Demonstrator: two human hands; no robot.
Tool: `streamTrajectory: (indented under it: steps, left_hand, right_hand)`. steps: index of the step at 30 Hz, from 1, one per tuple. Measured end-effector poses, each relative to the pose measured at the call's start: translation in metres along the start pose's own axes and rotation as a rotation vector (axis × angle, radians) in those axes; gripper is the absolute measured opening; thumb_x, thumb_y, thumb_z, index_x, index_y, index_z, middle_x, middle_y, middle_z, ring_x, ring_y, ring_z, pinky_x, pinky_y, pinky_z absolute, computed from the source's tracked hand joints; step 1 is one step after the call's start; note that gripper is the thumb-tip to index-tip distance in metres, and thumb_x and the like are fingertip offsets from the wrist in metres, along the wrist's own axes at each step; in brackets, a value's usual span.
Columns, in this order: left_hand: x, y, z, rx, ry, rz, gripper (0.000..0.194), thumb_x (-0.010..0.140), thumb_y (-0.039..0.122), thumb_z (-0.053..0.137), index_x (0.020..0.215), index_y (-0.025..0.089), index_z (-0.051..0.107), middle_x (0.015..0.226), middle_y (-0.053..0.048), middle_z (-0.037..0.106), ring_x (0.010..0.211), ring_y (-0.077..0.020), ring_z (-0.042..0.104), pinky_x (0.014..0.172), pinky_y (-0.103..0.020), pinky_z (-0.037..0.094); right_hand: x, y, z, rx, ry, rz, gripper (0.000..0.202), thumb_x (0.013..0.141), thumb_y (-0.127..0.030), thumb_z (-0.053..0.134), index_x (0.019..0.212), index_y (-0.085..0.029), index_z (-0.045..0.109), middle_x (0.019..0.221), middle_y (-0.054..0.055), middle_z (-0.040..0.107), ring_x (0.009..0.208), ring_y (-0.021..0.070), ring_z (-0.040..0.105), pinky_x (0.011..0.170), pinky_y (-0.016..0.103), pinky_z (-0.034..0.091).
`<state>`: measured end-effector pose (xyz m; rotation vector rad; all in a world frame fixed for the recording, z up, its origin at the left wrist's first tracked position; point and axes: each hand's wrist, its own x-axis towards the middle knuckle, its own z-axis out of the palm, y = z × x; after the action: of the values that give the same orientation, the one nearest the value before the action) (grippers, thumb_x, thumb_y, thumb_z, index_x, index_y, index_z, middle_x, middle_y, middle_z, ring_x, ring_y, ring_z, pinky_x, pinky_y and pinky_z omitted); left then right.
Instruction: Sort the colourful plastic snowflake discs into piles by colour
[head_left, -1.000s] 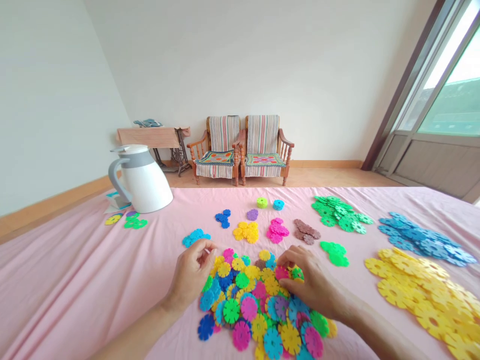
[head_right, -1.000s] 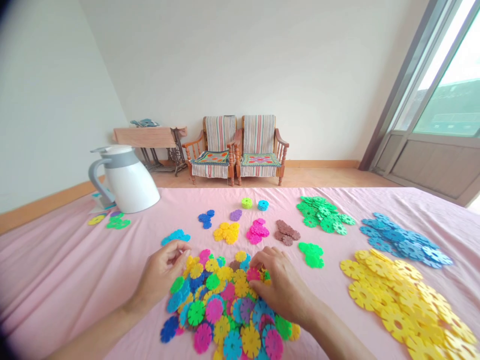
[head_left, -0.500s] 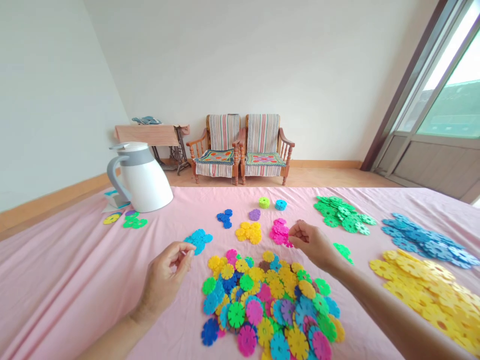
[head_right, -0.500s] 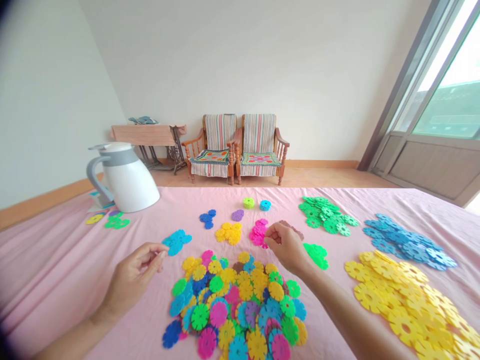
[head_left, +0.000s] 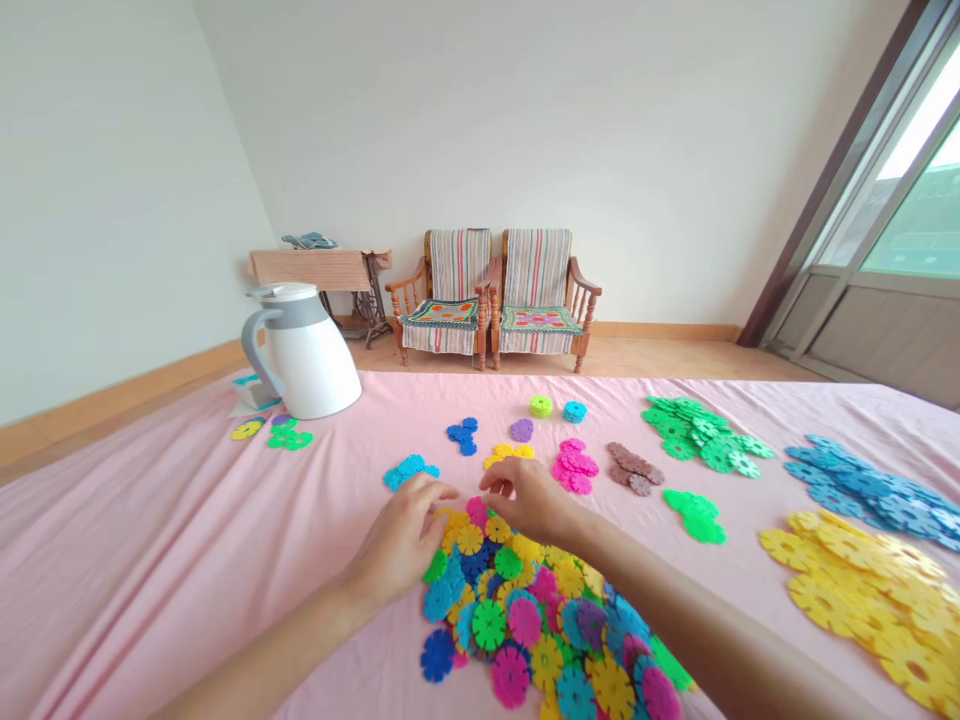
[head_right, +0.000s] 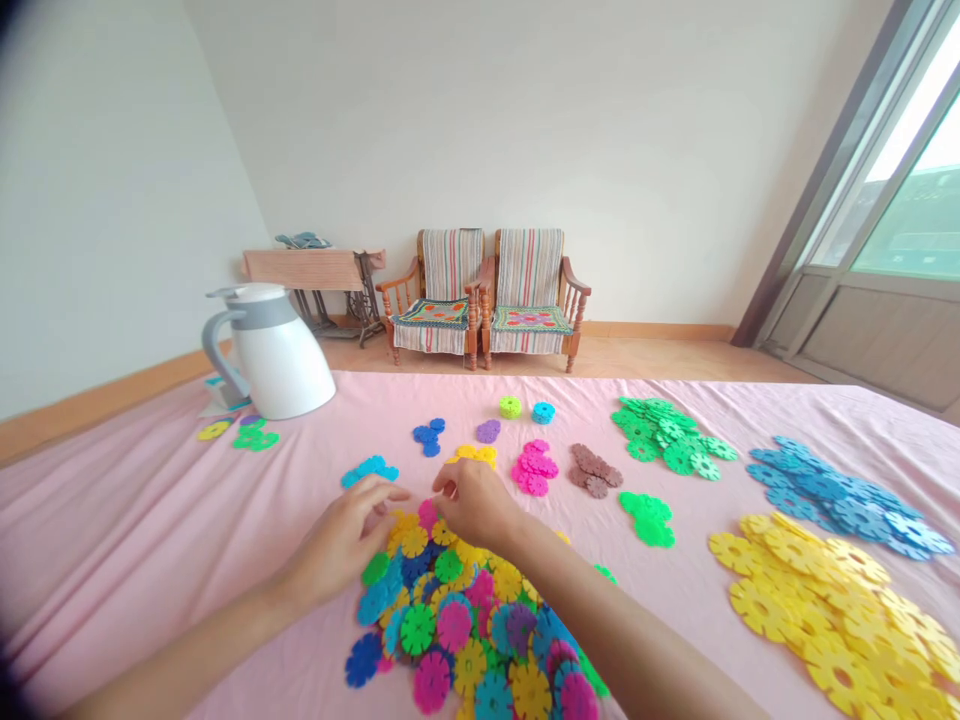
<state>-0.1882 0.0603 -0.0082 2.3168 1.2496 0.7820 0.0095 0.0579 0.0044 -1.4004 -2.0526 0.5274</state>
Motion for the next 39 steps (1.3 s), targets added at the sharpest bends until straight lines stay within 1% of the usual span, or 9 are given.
streamTrajectory:
  steps: [7,13,16,20,24,27,30,33,39]
  left_hand:
    - [0.003,-0.002,0.013,0.034,-0.005,-0.030,0.019,0.080,0.016,0.049,0.092,0.019,0.064,0.092,-0.006,0.061,0.091,-0.0218,0.056,0.081,-0.034,0.044]
    - [-0.001,0.001,0.012,0.025,0.026,0.005,0.016,0.083,0.020,0.049,0.086,0.020,0.064,0.089,-0.005,0.062,0.091,-0.0208,0.056,0.083,-0.034,0.042]
    - [-0.001,0.001,0.012,0.029,0.019,0.002,0.017,0.083,0.020,0.049,0.086,0.020,0.065,0.088,-0.004,0.063,0.091,-0.0211,0.055,0.083,-0.034,0.042]
    - [-0.001,-0.001,0.014,0.038,0.030,0.010,0.017,0.082,0.019,0.049,0.083,0.020,0.066,0.085,-0.004,0.063,0.089,-0.0208,0.055,0.082,-0.034,0.042]
    - [0.000,-0.003,0.015,0.023,0.037,0.010,0.016,0.082,0.017,0.050,0.082,0.020,0.066,0.083,-0.004,0.063,0.086,-0.0196,0.056,0.079,-0.032,0.043]
    - [0.000,-0.003,0.015,-0.002,0.028,0.004,0.018,0.082,0.016,0.049,0.081,0.020,0.066,0.083,-0.003,0.062,0.084,-0.0188,0.057,0.077,-0.031,0.043]
    - [0.001,-0.003,0.015,-0.022,0.023,-0.001,0.020,0.083,0.015,0.047,0.081,0.020,0.066,0.082,-0.003,0.063,0.083,-0.0185,0.057,0.076,-0.031,0.043]
    - [0.001,-0.005,0.014,-0.045,0.010,0.018,0.020,0.083,0.013,0.047,0.080,0.021,0.066,0.083,-0.002,0.064,0.084,-0.0178,0.057,0.077,-0.030,0.043]
    - [0.000,-0.008,0.014,-0.036,0.023,0.034,0.021,0.081,0.009,0.047,0.082,0.020,0.065,0.084,-0.002,0.064,0.085,-0.0170,0.058,0.078,-0.029,0.043]
  right_hand:
    - [0.007,-0.002,0.015,0.018,-0.027,0.036,0.005,0.063,-0.012,0.061,0.064,-0.017,0.060,0.060,0.000,0.061,0.056,0.0128,0.055,0.050,0.021,0.037]
    - [-0.002,-0.003,-0.003,0.100,-0.016,0.080,0.006,0.069,-0.013,0.057,0.066,-0.017,0.059,0.061,-0.002,0.063,0.057,0.0093,0.057,0.050,0.017,0.040]
    - [-0.012,0.011,-0.024,0.075,0.071,0.134,0.005,0.072,-0.016,0.055,0.068,-0.017,0.059,0.065,0.000,0.065,0.060,0.0105,0.058,0.054,0.019,0.042]
    - [-0.027,0.047,-0.051,-0.045,0.233,0.248,0.008,0.073,-0.018,0.053,0.066,-0.017,0.058,0.062,0.001,0.063,0.059,0.0135,0.057,0.056,0.024,0.041]
    - [-0.033,0.065,-0.054,-0.114,0.315,0.290,0.010,0.073,-0.016,0.051,0.072,-0.017,0.062,0.070,0.004,0.066,0.067,0.0169,0.059,0.061,0.027,0.042]
    - [-0.033,0.049,-0.040,-0.093,0.272,0.214,0.015,0.074,-0.015,0.052,0.079,-0.018,0.065,0.079,0.004,0.067,0.073,0.0167,0.060,0.066,0.027,0.043]
    - [-0.032,0.018,-0.022,-0.022,0.124,0.017,0.018,0.077,-0.014,0.053,0.085,-0.019,0.068,0.082,0.004,0.067,0.076,0.0156,0.060,0.068,0.026,0.044]
    - [-0.032,-0.010,-0.009,-0.038,-0.003,-0.147,0.020,0.081,-0.018,0.055,0.096,-0.023,0.068,0.094,0.005,0.065,0.092,0.0179,0.056,0.081,0.031,0.042]
    - [-0.034,-0.021,0.000,-0.157,-0.085,-0.161,0.015,0.077,-0.019,0.064,0.091,-0.023,0.069,0.097,0.004,0.063,0.095,0.0191,0.053,0.085,0.034,0.038]
